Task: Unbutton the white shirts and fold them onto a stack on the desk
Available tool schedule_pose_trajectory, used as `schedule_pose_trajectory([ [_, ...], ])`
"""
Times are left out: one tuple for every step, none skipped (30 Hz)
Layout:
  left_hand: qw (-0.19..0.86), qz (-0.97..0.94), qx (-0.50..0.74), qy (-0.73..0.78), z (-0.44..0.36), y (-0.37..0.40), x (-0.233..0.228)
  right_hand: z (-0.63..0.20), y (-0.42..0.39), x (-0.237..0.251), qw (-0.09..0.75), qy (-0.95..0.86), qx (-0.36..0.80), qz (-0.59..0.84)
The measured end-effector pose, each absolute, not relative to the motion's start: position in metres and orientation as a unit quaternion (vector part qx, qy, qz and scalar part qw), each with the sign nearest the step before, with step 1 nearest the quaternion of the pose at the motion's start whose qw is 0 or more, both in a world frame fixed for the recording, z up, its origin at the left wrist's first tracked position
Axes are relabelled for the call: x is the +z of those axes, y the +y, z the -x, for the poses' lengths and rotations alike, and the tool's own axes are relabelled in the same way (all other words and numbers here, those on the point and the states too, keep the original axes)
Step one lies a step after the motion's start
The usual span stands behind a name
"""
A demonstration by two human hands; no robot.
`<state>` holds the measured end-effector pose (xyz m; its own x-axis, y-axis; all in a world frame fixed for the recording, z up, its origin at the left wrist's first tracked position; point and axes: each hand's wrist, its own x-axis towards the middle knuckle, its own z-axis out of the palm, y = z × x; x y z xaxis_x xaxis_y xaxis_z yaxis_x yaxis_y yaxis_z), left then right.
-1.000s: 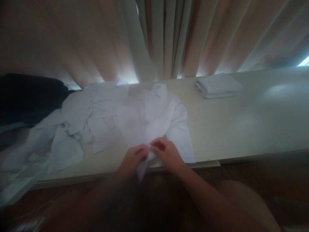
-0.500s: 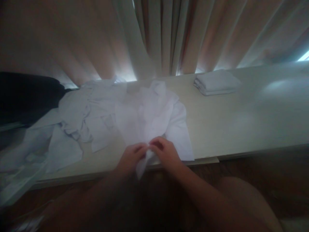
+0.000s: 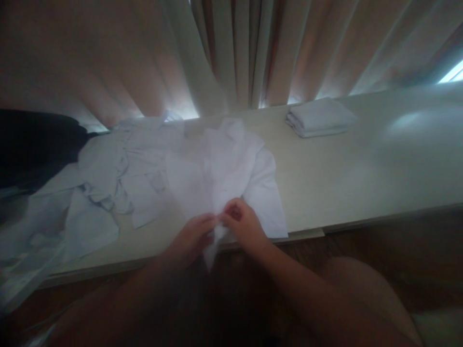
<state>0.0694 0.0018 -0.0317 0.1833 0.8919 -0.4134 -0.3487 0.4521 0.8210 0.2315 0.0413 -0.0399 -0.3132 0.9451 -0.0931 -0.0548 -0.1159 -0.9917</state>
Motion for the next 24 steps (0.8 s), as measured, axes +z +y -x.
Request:
schedule_pose_trajectory([
  [0.707, -0.289, 0.442, 0.471, -0.069, 0.002, -0.032, -0.232, 0.042, -0.041, 0.398, -0.513, 0.635, 0.419],
  [0.702, -0.286, 0.449, 0.473, -0.069, 0.003, -0.033, -0.232, 0.043, -0.041, 0.381, -0.508, 0.65, 0.417],
  [0.7, -0.281, 0.455, 0.473, -0.069, 0.004, -0.034, -0.232, 0.043, -0.042, 0.359, -0.51, 0.662, 0.416],
  [0.702, -0.276, 0.46, 0.469, -0.068, 0.005, -0.035, -0.232, 0.042, -0.043, 0.334, -0.513, 0.674, 0.414],
  [0.706, -0.271, 0.463, 0.463, -0.067, 0.006, -0.036, -0.232, 0.042, -0.044, 0.312, -0.511, 0.688, 0.41],
  [0.71, -0.267, 0.464, 0.457, -0.066, 0.007, -0.036, -0.232, 0.041, -0.046, 0.296, -0.503, 0.703, 0.406],
  [0.715, -0.265, 0.466, 0.45, -0.065, 0.008, -0.037, -0.231, 0.039, -0.047, 0.291, -0.488, 0.719, 0.401],
  [0.719, -0.265, 0.467, 0.442, -0.064, 0.009, -0.038, -0.231, 0.039, -0.048, 0.293, -0.472, 0.73, 0.398],
  [0.722, -0.264, 0.468, 0.435, -0.064, 0.01, -0.038, -0.231, 0.038, -0.049, 0.298, -0.462, 0.735, 0.397],
  [0.724, -0.263, 0.468, 0.433, -0.063, 0.01, -0.038, -0.23, 0.038, -0.049, 0.304, -0.459, 0.734, 0.398],
  [0.726, -0.258, 0.465, 0.436, -0.063, 0.01, -0.038, -0.23, 0.038, -0.05, 0.308, -0.466, 0.725, 0.402],
  [0.727, -0.252, 0.461, 0.441, -0.062, 0.01, -0.038, -0.23, 0.038, -0.05, 0.309, -0.481, 0.712, 0.408],
  [0.73, -0.245, 0.459, 0.444, -0.063, 0.01, -0.038, -0.23, 0.039, -0.05, 0.307, -0.501, 0.695, 0.414],
  [0.732, -0.237, 0.458, 0.445, -0.063, 0.01, -0.038, -0.23, 0.039, -0.051, 0.304, -0.522, 0.677, 0.421],
  [0.735, -0.231, 0.458, 0.443, -0.063, 0.01, -0.038, -0.23, 0.039, -0.052, 0.304, -0.54, 0.66, 0.425],
  [0.738, -0.226, 0.459, 0.441, -0.063, 0.01, -0.039, -0.23, 0.04, -0.052, 0.304, -0.554, 0.647, 0.427],
  [0.74, -0.222, 0.461, 0.438, -0.063, 0.01, -0.039, -0.23, 0.04, -0.053, 0.305, -0.564, 0.637, 0.428],
  [0.741, -0.219, 0.462, 0.436, -0.064, 0.01, -0.04, -0.23, 0.039, -0.054, 0.307, -0.571, 0.629, 0.429],
  [0.742, -0.218, 0.462, 0.434, -0.064, 0.01, -0.041, -0.229, 0.039, -0.054, 0.307, -0.575, 0.623, 0.433],
  [0.743, -0.217, 0.464, 0.431, -0.064, 0.011, -0.042, -0.229, 0.038, -0.053, 0.306, -0.58, 0.614, 0.439],
  [0.744, -0.217, 0.467, 0.426, -0.064, 0.011, -0.043, -0.229, 0.038, -0.052, 0.303, -0.586, 0.603, 0.448],
  [0.746, -0.218, 0.47, 0.418, -0.064, 0.011, -0.044, -0.229, 0.037, -0.051, 0.298, -0.594, 0.591, 0.457],
  [0.748, -0.22, 0.473, 0.411, -0.064, 0.011, -0.045, -0.229, 0.037, -0.049, 0.295, -0.6, 0.58, 0.466],
  [0.749, -0.221, 0.475, 0.406, -0.064, 0.011, -0.045, -0.229, 0.036, -0.047, 0.292, -0.605, 0.571, 0.472],
])
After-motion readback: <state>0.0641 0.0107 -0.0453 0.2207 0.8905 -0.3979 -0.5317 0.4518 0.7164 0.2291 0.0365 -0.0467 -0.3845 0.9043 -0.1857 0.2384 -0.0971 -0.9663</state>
